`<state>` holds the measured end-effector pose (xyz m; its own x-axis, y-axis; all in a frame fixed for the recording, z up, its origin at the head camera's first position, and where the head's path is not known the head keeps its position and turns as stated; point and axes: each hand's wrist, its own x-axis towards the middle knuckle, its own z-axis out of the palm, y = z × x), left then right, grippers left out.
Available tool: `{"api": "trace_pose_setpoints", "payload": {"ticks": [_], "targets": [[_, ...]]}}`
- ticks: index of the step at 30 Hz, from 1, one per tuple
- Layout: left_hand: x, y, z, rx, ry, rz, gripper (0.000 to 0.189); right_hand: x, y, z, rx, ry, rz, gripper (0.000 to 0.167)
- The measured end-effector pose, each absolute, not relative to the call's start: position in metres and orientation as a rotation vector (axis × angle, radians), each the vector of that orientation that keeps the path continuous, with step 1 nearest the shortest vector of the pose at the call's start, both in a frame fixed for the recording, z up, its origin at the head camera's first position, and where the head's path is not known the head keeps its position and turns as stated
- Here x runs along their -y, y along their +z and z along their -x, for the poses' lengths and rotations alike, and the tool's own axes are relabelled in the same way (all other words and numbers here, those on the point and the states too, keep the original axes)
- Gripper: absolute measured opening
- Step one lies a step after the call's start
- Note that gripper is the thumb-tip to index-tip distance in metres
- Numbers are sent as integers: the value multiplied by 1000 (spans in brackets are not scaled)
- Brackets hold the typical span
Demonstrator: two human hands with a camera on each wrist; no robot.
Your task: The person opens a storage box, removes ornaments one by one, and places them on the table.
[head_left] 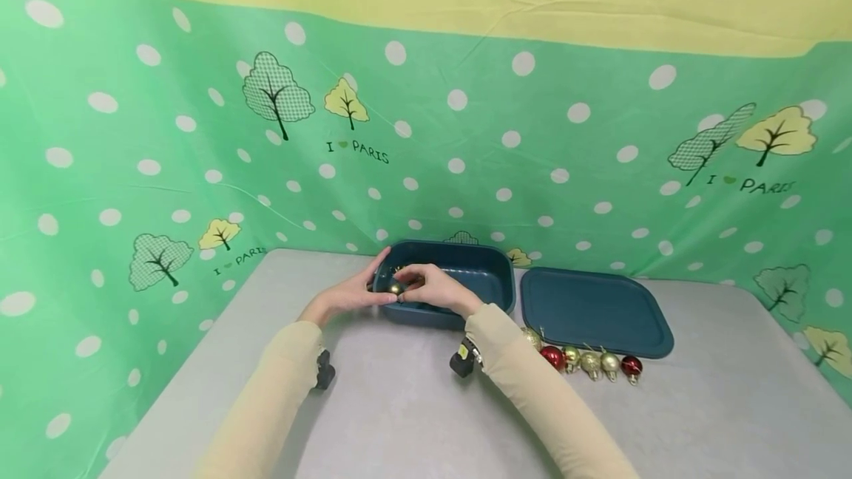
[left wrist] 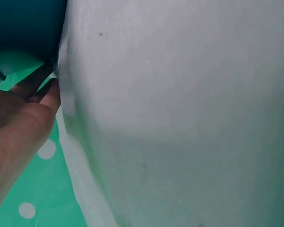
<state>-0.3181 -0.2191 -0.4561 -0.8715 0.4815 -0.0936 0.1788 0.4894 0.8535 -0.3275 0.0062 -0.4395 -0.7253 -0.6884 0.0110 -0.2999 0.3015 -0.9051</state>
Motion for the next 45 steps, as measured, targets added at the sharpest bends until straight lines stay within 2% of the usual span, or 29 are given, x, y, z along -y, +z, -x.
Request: {"api": "trace_pose_setpoints", "payload": {"ticks": [9,16,26,38,45], "targets": [[217,-457,318,-2423,1332,-562,101,2,-447,329,-2170,-1414,807,47],[218,-457,315,-2423,1345,-571,104,4,-451,332,-2140,-1318,874,51],[218,-458,316,-2426,1348,-602,106,4,-451,332,-2065,-1229,847,38],[219,-457,316,-2405,1325,-651,119,2,-450,333,-1969,-1393,777,35],[217,-456,316,-2398,1332,-631,121,1,-455,333,-1830,-1718,650,33]]}}
